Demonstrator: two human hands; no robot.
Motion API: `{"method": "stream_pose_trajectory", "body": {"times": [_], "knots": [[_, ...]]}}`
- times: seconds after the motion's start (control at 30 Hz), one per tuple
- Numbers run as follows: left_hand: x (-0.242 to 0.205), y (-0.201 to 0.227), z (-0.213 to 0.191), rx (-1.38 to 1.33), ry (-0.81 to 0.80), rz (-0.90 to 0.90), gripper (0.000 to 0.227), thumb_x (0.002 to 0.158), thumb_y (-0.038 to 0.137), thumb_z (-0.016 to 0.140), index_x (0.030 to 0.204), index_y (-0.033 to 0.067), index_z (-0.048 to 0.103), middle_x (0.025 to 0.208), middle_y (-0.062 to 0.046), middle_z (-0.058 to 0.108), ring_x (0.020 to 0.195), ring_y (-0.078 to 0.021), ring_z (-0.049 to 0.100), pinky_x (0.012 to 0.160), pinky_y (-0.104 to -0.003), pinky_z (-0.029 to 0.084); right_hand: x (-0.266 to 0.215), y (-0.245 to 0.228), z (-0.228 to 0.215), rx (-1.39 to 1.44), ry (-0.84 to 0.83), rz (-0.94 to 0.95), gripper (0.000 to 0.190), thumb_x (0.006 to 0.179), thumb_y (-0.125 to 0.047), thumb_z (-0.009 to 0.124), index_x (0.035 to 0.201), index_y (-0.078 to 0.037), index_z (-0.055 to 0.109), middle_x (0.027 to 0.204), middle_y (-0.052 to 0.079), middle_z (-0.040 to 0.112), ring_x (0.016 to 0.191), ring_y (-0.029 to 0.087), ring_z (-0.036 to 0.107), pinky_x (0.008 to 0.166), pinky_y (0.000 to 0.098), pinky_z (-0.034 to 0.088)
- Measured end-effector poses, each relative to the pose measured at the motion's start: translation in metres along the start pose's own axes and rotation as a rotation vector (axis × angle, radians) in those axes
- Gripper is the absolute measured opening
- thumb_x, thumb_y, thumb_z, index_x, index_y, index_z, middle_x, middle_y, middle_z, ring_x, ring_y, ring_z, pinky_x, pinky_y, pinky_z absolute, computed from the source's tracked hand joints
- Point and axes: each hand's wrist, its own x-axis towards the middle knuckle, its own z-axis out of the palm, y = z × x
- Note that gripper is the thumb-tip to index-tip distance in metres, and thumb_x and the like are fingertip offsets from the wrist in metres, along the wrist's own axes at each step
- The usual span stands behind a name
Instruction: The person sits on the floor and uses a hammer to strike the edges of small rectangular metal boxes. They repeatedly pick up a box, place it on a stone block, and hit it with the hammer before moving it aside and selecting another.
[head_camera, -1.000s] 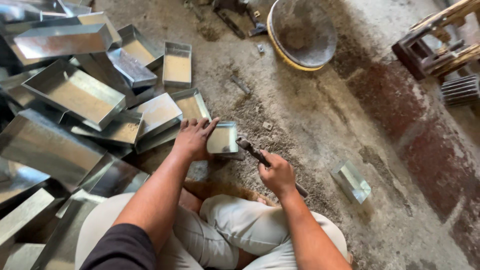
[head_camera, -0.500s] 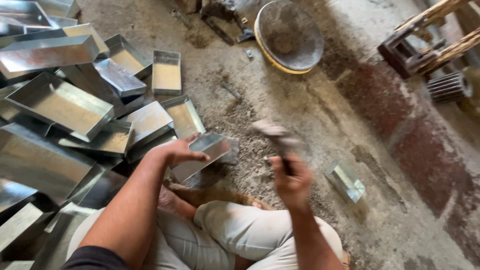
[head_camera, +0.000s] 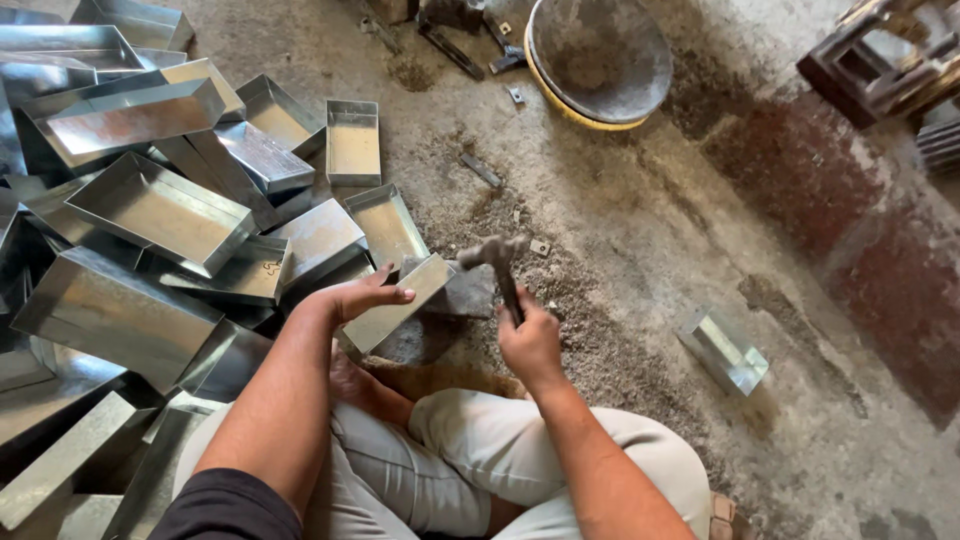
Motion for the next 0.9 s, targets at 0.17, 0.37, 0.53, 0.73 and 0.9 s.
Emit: {"method": "stream_pose_trajectory", "body": {"times": [0.17,0.37,0.53,0.73,0.9], "knots": [[-0.025,0.023,-0.006,0.178,0.077,0.009,0.136,0.062,0.080,0.069,0.167,0.0223,0.004,0.172,-0.017,0.015,0.159,-0.0307,0.018,0.125,-0.049,0.021,0.018,0.061,0.024,-0.007,-0.135,0.189,0.026,0.091,-0.022,0.070,0.108,-0.003,0.073,0.074,0.015,0.071,0.066,0.028,0.069,0.065,0.0438,0.055],[-0.082,0.117,0.042,0.710,0.196,0.161,0.134,0.049,0.068,0.086,0.162,0.0248,0.027,0.146,-0.018,0.058,0.128,-0.0338,0.063,0.109,-0.043,0.051,0.018,0.128,0.082,-0.105,-0.180,0.104,0.032,0.079,-0.015,0.070,0.109,-0.004,0.070,0.101,0.024,0.073,0.097,0.042,0.070,0.083,0.0500,0.056],[-0.127,0.249,0.117,1.336,-0.035,0.277,0.128,0.057,0.067,0.084,0.164,0.0349,0.021,0.134,-0.005,0.064,0.123,-0.0231,0.064,0.105,-0.041,0.051,-0.001,0.106,0.092,0.187,-0.286,0.073,0.031,0.098,-0.028,0.057,0.110,-0.005,0.073,0.105,0.015,0.077,0.101,0.033,0.067,0.087,0.0459,0.054],[-0.132,0.363,0.229,1.367,0.106,1.098,0.126,0.058,0.060,0.087,0.163,0.0312,0.024,0.159,-0.005,0.040,0.145,-0.0289,0.037,0.114,-0.063,0.020,-0.026,0.055,0.064,-0.069,-0.318,0.040,0.033,0.092,-0.032,0.063,0.112,-0.008,0.072,0.107,0.016,0.075,0.102,0.034,0.067,0.088,0.0466,0.054],[-0.126,0.334,0.266,0.745,0.495,1.613,0.092,0.081,0.054,0.076,0.156,0.0175,0.037,0.160,-0.011,0.041,0.149,-0.0358,0.032,0.119,-0.062,0.016,-0.029,0.034,0.059,-0.129,-0.366,0.019,0.037,0.088,-0.036,0.069,0.114,-0.009,0.072,0.109,0.016,0.075,0.102,0.035,0.068,0.088,0.0471,0.054]]}}
